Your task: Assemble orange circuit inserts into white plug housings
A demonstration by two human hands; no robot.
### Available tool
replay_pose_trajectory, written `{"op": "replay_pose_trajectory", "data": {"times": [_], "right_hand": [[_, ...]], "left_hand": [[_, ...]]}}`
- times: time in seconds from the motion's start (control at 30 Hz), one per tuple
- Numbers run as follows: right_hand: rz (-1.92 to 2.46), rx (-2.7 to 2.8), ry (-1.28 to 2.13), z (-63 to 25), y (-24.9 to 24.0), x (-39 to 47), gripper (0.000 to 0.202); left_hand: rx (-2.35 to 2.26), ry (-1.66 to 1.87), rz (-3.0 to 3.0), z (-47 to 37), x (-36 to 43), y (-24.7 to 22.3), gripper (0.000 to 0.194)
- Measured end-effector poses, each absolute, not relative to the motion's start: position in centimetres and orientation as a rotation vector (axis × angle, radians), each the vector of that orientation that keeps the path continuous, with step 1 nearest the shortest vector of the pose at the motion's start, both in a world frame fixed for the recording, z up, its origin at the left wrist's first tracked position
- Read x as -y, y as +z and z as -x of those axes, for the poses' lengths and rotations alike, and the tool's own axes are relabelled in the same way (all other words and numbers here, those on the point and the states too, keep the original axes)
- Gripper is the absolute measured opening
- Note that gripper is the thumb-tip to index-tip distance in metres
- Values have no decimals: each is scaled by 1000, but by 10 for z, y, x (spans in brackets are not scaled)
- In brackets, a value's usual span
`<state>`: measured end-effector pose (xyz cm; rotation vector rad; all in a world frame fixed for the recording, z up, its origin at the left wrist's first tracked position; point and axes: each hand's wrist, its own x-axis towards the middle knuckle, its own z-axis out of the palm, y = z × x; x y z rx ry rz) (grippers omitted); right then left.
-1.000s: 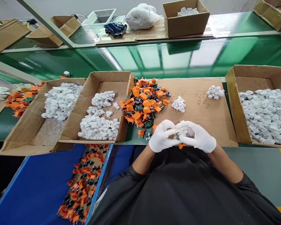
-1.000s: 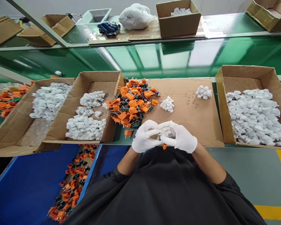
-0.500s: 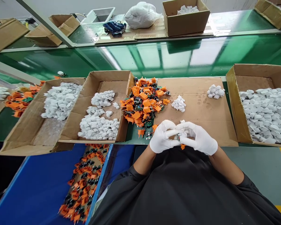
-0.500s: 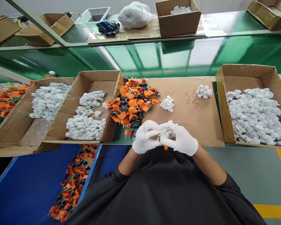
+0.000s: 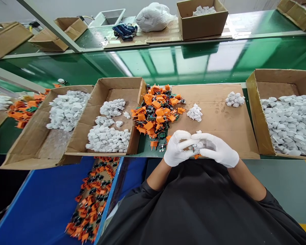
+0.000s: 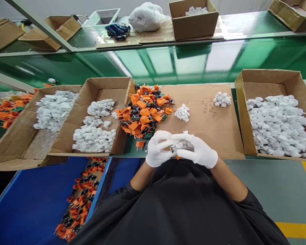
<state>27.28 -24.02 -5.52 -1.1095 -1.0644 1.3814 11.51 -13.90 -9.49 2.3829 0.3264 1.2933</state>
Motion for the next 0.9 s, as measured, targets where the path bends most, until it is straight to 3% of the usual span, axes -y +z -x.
{"op": "replay_pose_trajectory", "data": {"times": [0.2,0.57,0.9], "right_hand": [[1062,917,1386,-272,-57,239,45],[1073,933,1355,-270,-61,237,46],[1215,1018,1236,-270,-62,238,42]], "left_hand": [[-280,1273,-2378,-115,137,-93,41],[-171,1309,-2337,-119,135,-89,27],[-336,1244,-2377,-120,138,-94,30]]}}
